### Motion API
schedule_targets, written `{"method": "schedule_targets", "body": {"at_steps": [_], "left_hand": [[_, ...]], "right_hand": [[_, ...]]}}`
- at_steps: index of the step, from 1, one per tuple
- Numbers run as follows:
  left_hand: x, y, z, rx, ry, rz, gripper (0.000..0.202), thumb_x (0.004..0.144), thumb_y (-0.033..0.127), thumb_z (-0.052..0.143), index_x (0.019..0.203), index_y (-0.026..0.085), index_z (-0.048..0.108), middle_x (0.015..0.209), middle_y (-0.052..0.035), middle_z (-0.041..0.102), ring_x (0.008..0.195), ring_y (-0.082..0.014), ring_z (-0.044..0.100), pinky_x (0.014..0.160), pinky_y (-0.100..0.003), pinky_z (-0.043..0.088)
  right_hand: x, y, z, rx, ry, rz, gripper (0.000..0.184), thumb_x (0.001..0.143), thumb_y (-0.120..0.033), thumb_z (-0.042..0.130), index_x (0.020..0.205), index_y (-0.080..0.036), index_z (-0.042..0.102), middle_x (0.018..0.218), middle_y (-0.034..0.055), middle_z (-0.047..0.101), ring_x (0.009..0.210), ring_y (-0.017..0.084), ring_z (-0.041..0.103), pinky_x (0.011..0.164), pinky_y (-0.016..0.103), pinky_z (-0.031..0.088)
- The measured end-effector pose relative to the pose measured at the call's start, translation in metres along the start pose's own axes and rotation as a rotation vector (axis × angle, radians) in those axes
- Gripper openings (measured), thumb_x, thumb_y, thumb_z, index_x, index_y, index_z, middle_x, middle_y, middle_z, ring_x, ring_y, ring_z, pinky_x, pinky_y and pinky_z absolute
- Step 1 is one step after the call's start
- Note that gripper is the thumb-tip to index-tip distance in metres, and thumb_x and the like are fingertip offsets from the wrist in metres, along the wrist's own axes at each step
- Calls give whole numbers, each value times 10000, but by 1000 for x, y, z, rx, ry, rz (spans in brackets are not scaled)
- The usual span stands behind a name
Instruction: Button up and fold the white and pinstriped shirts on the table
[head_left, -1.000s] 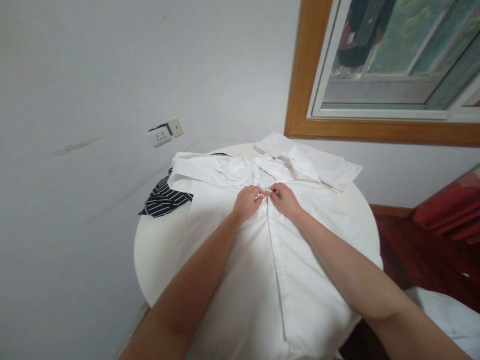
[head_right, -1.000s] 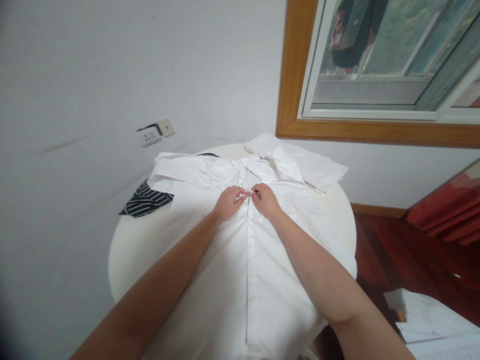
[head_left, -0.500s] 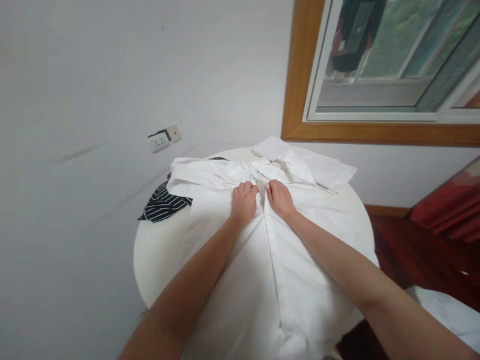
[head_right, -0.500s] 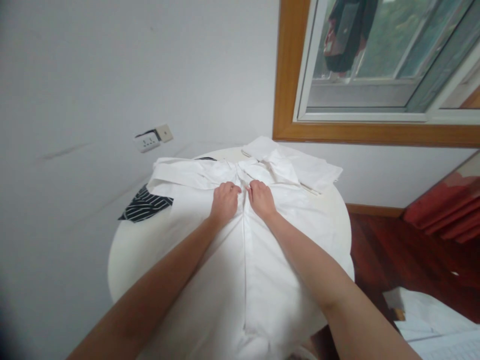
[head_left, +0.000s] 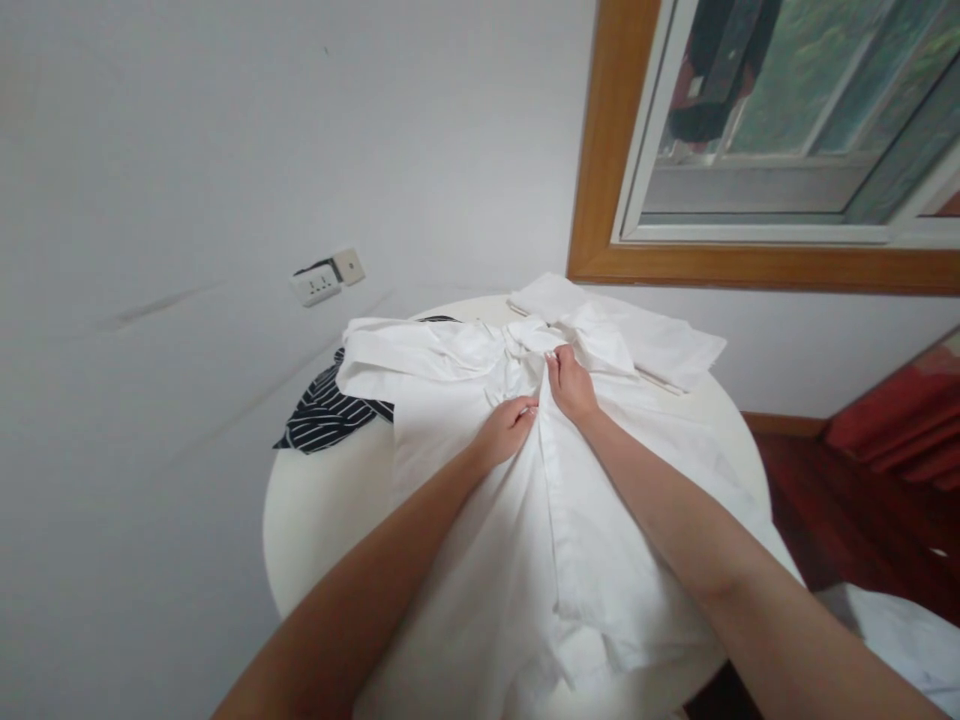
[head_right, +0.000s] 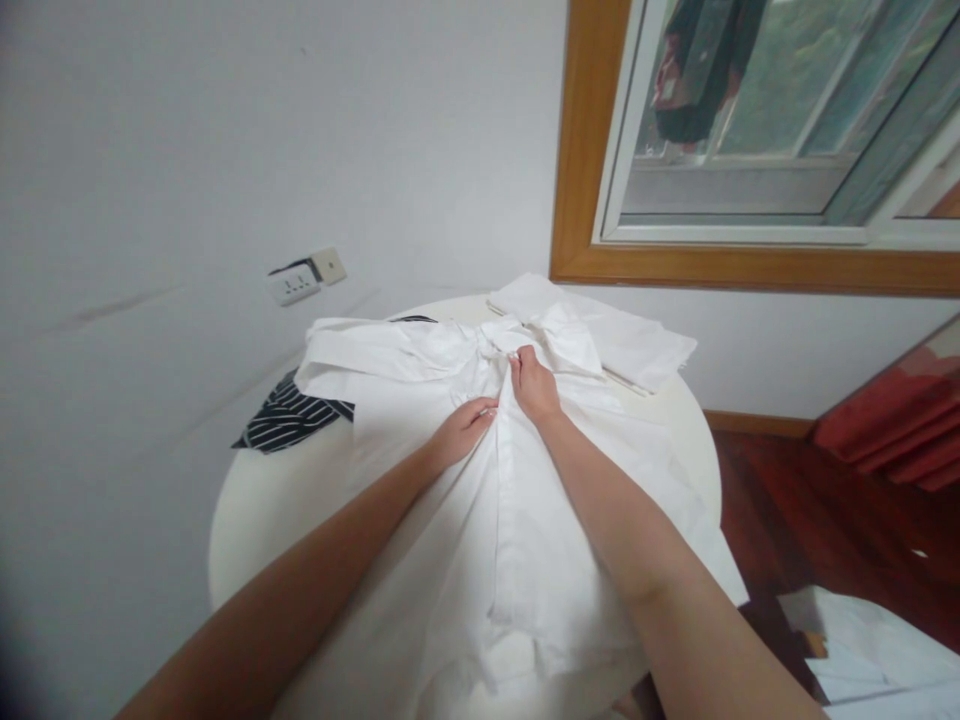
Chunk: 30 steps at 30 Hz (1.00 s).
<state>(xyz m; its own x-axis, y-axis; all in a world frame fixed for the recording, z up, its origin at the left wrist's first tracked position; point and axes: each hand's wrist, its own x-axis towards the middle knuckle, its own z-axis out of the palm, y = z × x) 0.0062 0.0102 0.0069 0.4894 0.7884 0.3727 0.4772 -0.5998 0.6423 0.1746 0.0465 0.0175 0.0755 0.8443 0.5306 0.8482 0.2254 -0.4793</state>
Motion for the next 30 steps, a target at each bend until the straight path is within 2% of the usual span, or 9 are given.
{"method": "schedule_targets", "body": {"at_steps": [6, 9, 20, 30], "left_hand": [[-1, 3, -5, 171, 17, 67, 212, 916, 242, 480, 1056, 182, 627, 1057, -74, 688, 1013, -212, 612, 952, -353, 462], [-2, 6, -6, 240, 16, 57, 218, 925, 264, 477, 1062, 181, 624, 1048, -74, 691, 1006, -221, 613, 941, -356, 462], [-5, 14, -4, 336, 39, -42, 204, 915, 355, 505, 1013, 238, 642, 948, -23, 720, 914, -192, 662, 837, -275, 486], [-7, 10, -2, 339, 47, -7, 270, 935, 366, 469, 1033, 215, 670, 969, -60, 728, 920, -215, 665, 844, -297, 470]], "right_hand": [[0, 4, 0, 80, 9, -20, 256, 997, -389, 256, 1037, -208, 433, 805, 45, 583, 760, 219, 592, 652, 284, 367], [-1, 5, 1, 120, 8, -37, 252, 992, -400, 264, 1026, -216, 432, 782, 36, 572, 736, 220, 584, 644, 288, 371], [-5, 2, -1, 140, -47, -86, 266, 980, -430, 275, 999, -228, 448, 725, 25, 561, 667, 226, 567, 593, 286, 333], [-6, 0, -4, 125, -61, -113, 269, 974, -434, 289, 972, -232, 466, 705, 15, 559, 653, 213, 555, 583, 276, 315]]}}
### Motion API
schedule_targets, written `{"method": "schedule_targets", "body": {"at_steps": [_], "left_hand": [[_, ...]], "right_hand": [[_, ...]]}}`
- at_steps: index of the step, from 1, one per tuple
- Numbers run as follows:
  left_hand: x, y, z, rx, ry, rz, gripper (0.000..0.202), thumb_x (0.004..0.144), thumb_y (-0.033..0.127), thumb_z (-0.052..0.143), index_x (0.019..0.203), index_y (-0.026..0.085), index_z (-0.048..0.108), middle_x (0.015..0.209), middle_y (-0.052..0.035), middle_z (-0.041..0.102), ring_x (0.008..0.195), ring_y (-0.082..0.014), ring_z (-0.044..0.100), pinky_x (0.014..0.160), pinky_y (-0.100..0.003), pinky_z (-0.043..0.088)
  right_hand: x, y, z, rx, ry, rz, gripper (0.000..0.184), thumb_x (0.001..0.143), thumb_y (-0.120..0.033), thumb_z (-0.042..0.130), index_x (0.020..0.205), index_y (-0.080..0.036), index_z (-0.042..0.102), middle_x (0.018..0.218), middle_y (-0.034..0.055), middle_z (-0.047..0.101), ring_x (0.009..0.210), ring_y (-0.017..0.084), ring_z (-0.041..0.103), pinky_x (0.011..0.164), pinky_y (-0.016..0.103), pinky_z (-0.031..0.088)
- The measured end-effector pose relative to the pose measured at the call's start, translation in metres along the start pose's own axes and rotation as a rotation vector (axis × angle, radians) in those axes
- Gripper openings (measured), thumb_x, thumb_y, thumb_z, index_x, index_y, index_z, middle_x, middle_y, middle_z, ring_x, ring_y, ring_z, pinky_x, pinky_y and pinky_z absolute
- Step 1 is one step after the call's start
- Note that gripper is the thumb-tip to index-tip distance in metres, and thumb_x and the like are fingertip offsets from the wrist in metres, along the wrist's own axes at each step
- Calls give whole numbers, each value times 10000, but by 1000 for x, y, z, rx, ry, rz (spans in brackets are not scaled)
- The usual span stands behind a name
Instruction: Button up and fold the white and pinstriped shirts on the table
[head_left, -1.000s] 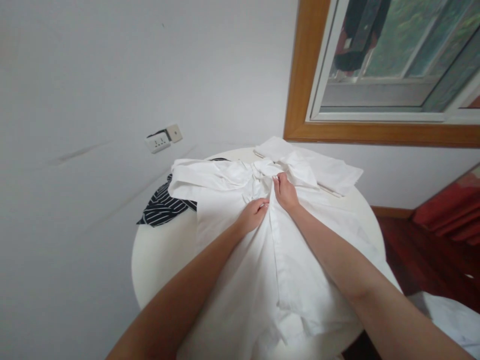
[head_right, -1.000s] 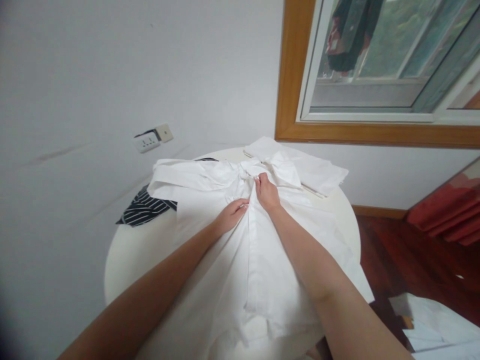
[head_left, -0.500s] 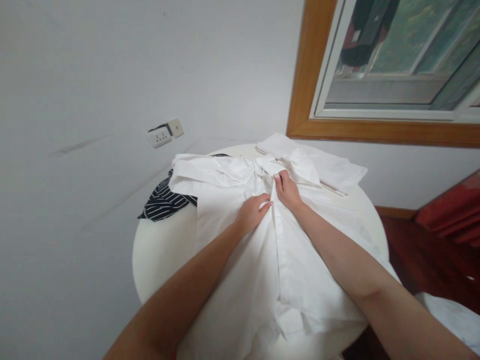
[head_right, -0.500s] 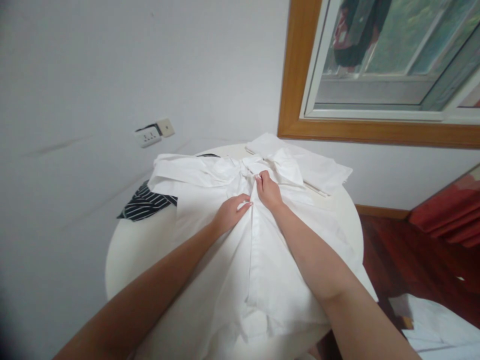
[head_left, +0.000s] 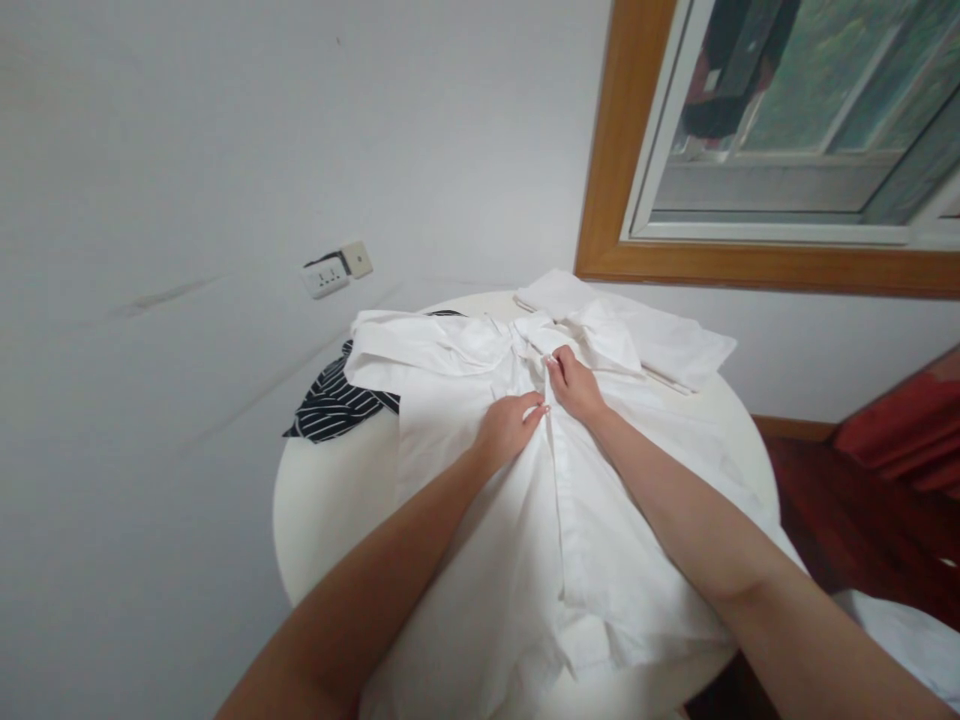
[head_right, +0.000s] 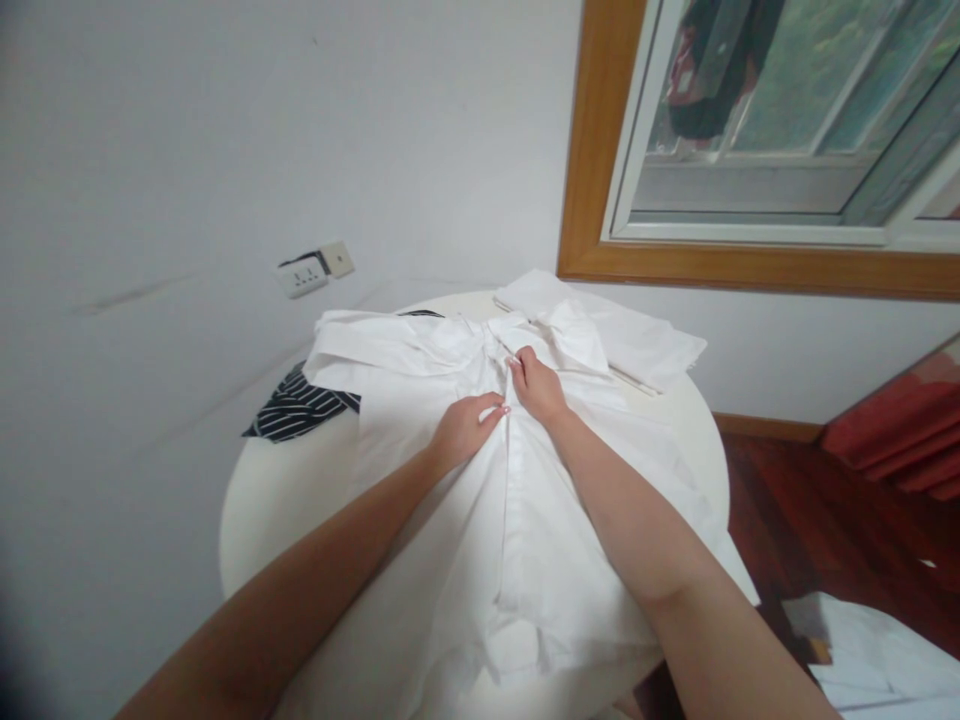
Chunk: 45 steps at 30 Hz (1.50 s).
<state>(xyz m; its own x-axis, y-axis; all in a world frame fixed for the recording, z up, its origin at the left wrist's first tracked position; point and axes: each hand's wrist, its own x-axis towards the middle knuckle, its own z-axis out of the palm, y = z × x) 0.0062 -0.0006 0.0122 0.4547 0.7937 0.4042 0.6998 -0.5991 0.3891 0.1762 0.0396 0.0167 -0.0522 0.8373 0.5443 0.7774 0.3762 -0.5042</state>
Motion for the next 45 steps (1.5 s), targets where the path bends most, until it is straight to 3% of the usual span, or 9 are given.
{"method": "schedule_targets", "body": {"at_steps": [15, 25, 31, 34, 39, 45], "left_hand": [[-2, 10, -8, 188, -46, -126, 276, 910, 419, 475, 971, 273, 701, 834, -26, 732, 781, -201, 668, 684, -267, 441], [-5, 11, -13, 276, -39, 125, 314, 960, 258, 374, 1031, 229, 679, 884, -49, 704, 889, -196, 603, 796, -292, 449], [-2, 8, -15, 327, -92, 165, 287, 944, 213, 401, 1051, 203, 667, 863, -80, 688, 868, -211, 591, 800, -311, 445], [1, 1, -20, 263, -23, 126, 287, 962, 283, 396, 1074, 226, 654, 900, -62, 696, 869, -200, 596, 805, -301, 438], [4, -16, -40, 165, 192, 6, 339, 952, 454, 413, 912, 201, 635, 823, -52, 664, 821, -189, 591, 795, -290, 428], [6, -30, -47, 216, 264, 38, 328, 968, 425, 382, 862, 189, 584, 791, -57, 621, 815, -196, 562, 784, -301, 412]], "right_hand": [[0, -6, -3, 44, 36, -66, 219, 901, -395, 424, 799, -224, 515, 643, -18, 510, 588, 148, 454, 584, 258, 298], [1, -1, -1, 101, 83, -26, 219, 879, -390, 438, 753, -220, 498, 616, -32, 462, 575, 139, 425, 571, 260, 290], [1, 0, -2, 124, 85, 19, 216, 874, -388, 444, 739, -224, 480, 611, -35, 447, 585, 144, 429, 583, 258, 313], [4, 6, -2, 122, 160, 89, 224, 896, -403, 407, 776, -227, 473, 634, -25, 464, 605, 157, 446, 607, 267, 339], [13, 25, 1, 135, 319, 256, 214, 936, -401, 298, 932, -237, 435, 744, 17, 528, 689, 197, 518, 628, 287, 362], [29, 29, -2, 160, 251, 257, 209, 907, -346, 377, 1041, -208, 457, 864, 61, 583, 743, 198, 541, 677, 311, 413]]}}
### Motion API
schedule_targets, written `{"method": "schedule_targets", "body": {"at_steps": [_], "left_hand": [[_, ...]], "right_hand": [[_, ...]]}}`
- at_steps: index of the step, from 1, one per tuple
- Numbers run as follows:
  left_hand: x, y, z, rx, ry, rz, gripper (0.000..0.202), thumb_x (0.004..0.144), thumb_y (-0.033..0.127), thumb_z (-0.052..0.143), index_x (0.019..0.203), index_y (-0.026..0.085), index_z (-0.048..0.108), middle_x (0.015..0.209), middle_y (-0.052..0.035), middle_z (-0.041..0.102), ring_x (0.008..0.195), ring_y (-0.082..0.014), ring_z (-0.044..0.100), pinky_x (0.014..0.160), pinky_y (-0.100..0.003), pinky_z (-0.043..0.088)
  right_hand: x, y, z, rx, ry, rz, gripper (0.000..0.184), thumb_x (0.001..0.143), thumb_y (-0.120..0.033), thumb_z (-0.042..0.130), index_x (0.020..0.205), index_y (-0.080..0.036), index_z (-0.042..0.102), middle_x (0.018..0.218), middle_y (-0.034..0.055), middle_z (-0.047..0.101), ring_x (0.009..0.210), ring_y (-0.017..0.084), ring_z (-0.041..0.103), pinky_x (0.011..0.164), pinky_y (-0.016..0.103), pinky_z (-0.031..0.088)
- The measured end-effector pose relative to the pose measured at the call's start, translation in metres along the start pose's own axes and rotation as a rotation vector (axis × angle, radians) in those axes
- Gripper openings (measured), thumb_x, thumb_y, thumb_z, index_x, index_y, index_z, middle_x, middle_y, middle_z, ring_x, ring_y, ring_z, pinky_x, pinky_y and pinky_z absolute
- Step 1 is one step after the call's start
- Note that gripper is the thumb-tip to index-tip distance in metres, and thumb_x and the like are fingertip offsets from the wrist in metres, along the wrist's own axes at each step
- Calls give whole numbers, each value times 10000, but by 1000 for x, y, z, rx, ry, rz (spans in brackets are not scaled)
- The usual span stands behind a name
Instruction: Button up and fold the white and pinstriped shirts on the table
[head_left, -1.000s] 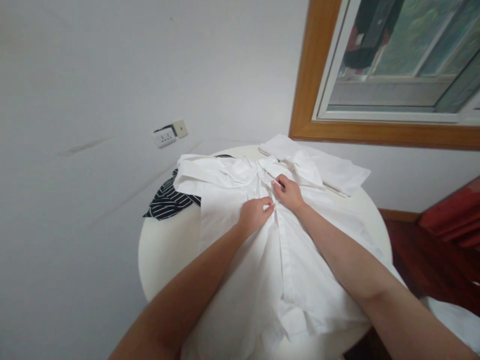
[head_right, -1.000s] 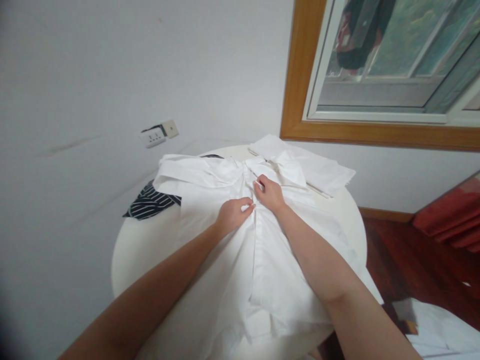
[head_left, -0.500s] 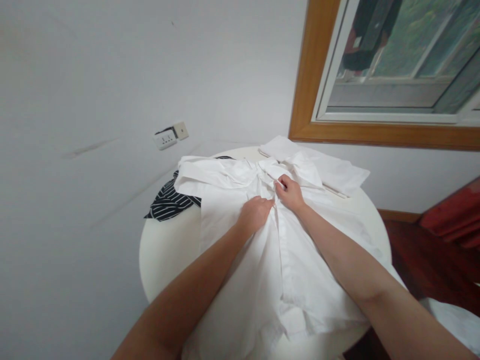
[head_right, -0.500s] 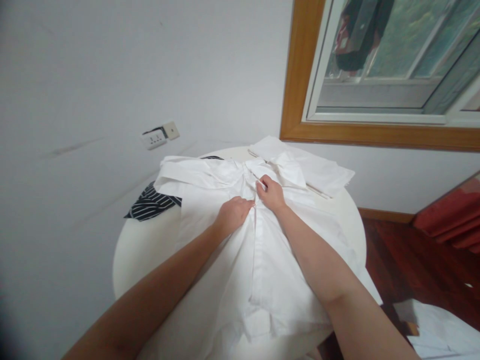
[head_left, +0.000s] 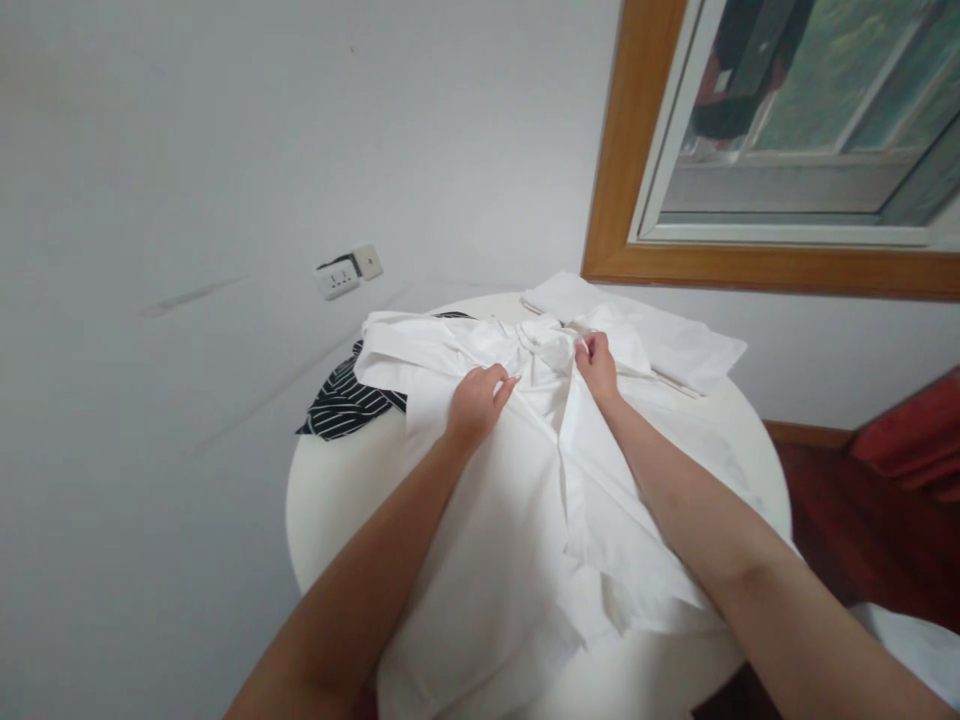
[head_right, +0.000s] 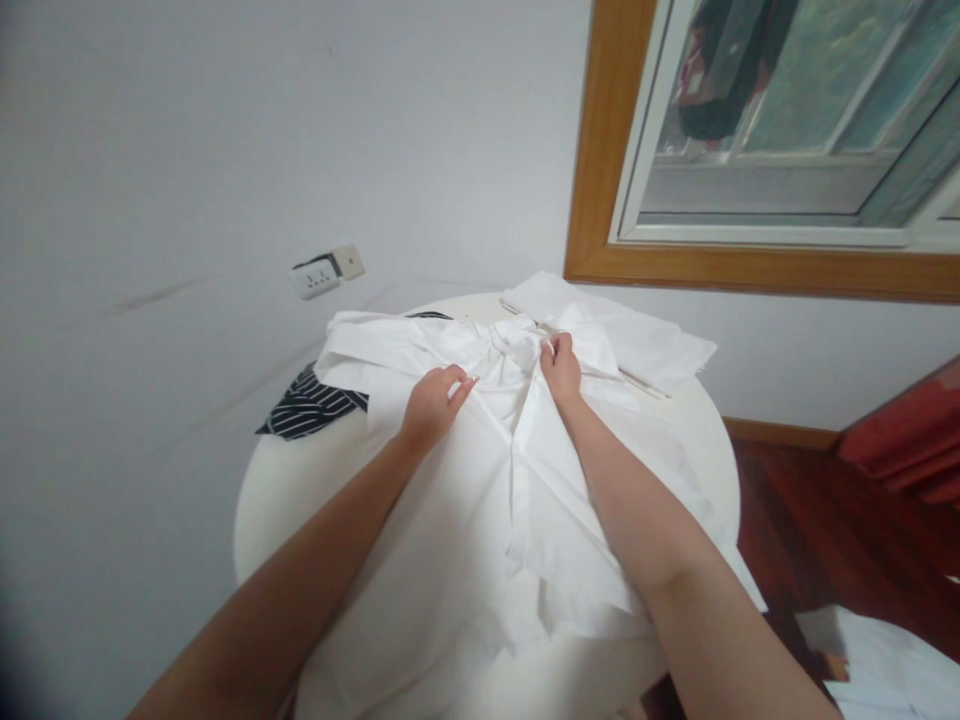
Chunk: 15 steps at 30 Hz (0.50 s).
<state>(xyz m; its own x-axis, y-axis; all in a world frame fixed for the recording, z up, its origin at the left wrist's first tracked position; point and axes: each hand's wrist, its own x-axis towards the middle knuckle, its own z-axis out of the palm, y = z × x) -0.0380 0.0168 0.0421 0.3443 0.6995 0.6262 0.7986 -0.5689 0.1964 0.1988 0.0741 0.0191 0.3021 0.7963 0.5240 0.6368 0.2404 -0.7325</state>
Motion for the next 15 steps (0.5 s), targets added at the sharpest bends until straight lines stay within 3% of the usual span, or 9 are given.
{"method": "schedule_targets", "body": {"at_steps": [4, 8, 10, 12, 15], "left_hand": [[0, -7, 5, 18, -1, 6, 304, 972, 403, 375, 867, 194, 569, 804, -58, 617, 831, -201, 554, 799, -311, 412], [1, -20, 4, 42, 47, -72, 313, 977, 400, 348, 875, 196, 562, 815, -66, 620, 834, -211, 555, 797, -323, 415], [1, -29, 4, 41, 77, -115, 316, 977, 394, 340, 868, 194, 559, 816, -70, 621, 828, -215, 557, 797, -330, 418], [1, -38, 3, 43, 94, -143, 308, 974, 384, 342, 861, 194, 557, 819, -72, 621, 824, -218, 556, 800, -336, 421], [0, -43, 1, 88, 66, -155, 285, 961, 358, 360, 842, 197, 563, 822, -80, 613, 833, -231, 550, 811, -358, 423]], "right_hand": [[7, -37, -18, -60, -122, -303, 260, 860, -254, 471, 1093, -173, 552, 1117, 148, 603, 1033, 249, 531, 909, 390, 403], [-26, -71, -41, -67, -537, -589, 267, 923, -280, 436, 1100, -232, 630, 1118, 78, 656, 1103, 237, 550, 992, 414, 362], [-55, -76, -46, -119, -667, -622, 291, 957, -330, 404, 1102, -259, 646, 1088, 74, 667, 1114, 242, 555, 994, 441, 349], [-83, -72, -47, -185, -670, -581, 288, 958, -387, 423, 1072, -260, 655, 1060, 89, 665, 1118, 264, 547, 996, 484, 322], [-106, -60, -41, -199, -614, -483, 315, 974, -392, 378, 1008, -215, 637, 986, 106, 653, 999, 243, 567, 924, 431, 379]]}}
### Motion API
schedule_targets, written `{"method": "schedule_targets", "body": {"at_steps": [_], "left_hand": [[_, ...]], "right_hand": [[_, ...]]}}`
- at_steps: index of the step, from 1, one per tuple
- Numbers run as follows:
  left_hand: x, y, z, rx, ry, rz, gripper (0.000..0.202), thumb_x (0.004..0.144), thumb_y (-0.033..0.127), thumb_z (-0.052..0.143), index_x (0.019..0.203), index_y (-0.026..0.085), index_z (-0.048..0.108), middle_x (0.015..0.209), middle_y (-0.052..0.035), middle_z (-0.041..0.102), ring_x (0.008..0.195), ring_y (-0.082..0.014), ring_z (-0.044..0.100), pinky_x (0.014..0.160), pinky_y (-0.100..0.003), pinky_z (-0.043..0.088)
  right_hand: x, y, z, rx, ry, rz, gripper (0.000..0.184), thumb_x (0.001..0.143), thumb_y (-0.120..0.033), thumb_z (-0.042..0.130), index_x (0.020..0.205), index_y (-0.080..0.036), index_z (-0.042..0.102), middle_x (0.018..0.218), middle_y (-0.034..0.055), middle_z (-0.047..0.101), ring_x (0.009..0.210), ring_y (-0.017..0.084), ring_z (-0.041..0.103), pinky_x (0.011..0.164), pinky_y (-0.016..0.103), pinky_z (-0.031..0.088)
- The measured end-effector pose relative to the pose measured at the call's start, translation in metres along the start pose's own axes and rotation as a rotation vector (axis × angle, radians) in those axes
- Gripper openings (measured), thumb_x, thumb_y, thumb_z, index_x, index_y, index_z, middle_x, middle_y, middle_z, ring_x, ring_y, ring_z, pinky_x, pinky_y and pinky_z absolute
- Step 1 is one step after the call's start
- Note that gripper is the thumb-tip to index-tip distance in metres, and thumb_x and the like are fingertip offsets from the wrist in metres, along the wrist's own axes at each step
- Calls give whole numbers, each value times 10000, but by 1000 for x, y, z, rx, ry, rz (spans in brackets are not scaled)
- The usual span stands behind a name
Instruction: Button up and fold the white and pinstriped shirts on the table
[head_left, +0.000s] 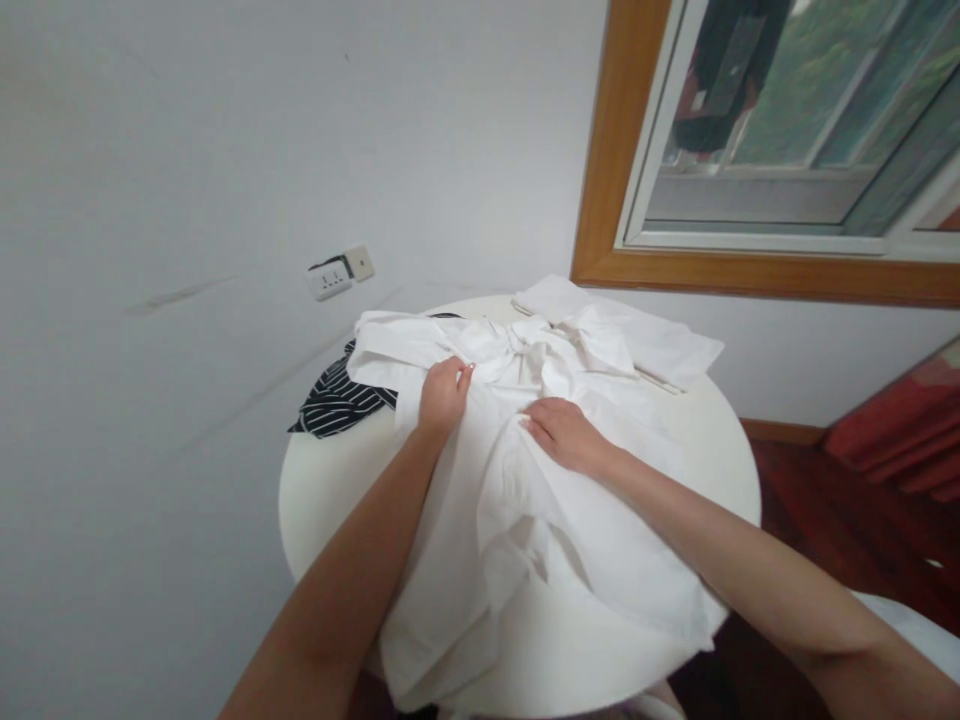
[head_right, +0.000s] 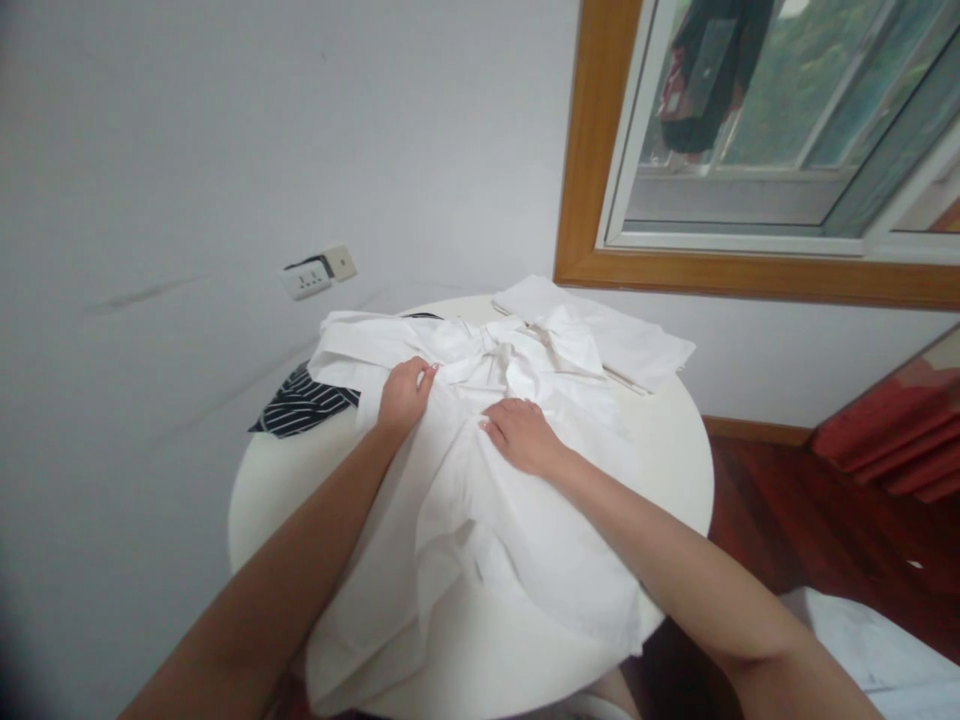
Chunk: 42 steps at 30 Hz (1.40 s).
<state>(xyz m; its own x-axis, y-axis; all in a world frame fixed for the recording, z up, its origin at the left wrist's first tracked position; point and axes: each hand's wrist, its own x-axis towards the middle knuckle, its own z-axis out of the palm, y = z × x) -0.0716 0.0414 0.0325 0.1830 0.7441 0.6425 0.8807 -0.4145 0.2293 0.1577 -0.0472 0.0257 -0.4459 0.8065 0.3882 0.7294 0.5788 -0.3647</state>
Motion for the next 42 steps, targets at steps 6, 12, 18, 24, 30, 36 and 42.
{"method": "schedule_targets", "body": {"at_steps": [6, 12, 18, 24, 30, 36, 42], "left_hand": [[-6, 38, -22, 77, 14, 41, 181, 872, 179, 460, 997, 194, 590, 1104, -138, 592, 1113, -308, 478, 945, -457, 367], [-23, 82, -22, -497, -228, 126, 246, 915, 160, 299, 1012, 192, 524, 937, -65, 614, 911, -179, 571, 862, -318, 455], [-27, 81, -8, -768, -453, -22, 179, 918, 287, 377, 985, 202, 520, 813, -4, 601, 790, -149, 573, 763, -274, 475], [-21, 75, -11, -914, -619, 11, 250, 911, 351, 411, 908, 173, 587, 906, -37, 654, 897, -170, 597, 853, -301, 474], [-18, 69, -17, -989, -738, 8, 307, 886, 388, 495, 1060, 175, 632, 1085, -74, 679, 1003, -191, 619, 883, -311, 477], [-17, 66, -18, -973, -679, 79, 317, 880, 367, 499, 1078, 174, 653, 1104, -90, 675, 1022, -200, 621, 905, -318, 473], [-18, 72, -14, -882, -580, 69, 255, 833, 344, 537, 931, 152, 675, 930, -60, 691, 903, -179, 629, 846, -287, 482]], "right_hand": [[2, 5, 12, 156, 151, 29, 327, 980, -378, 331, 881, -198, 586, 858, 70, 617, 853, 203, 546, 828, 349, 411], [1, 3, 7, 367, 158, 73, 327, 956, -419, 375, 786, -210, 560, 759, 17, 583, 778, 175, 525, 771, 303, 404], [-3, 7, 1, 654, 183, 222, 345, 926, -493, 392, 743, -220, 497, 660, -30, 485, 661, 147, 464, 634, 259, 384], [-1, 12, 6, 852, 213, 313, 351, 880, -536, 458, 741, -219, 514, 682, -31, 492, 669, 144, 467, 653, 254, 383], [0, 4, -2, 1115, 233, 469, 357, 751, -570, 598, 736, -217, 548, 697, -7, 562, 680, 164, 507, 664, 274, 413], [0, 0, -7, 1212, 258, 515, 349, 687, -547, 673, 704, -214, 566, 694, 7, 595, 680, 176, 528, 668, 295, 425], [0, -1, -10, 1272, 235, 528, 327, 647, -499, 701, 677, -199, 572, 629, -28, 554, 614, 141, 480, 621, 270, 367]]}}
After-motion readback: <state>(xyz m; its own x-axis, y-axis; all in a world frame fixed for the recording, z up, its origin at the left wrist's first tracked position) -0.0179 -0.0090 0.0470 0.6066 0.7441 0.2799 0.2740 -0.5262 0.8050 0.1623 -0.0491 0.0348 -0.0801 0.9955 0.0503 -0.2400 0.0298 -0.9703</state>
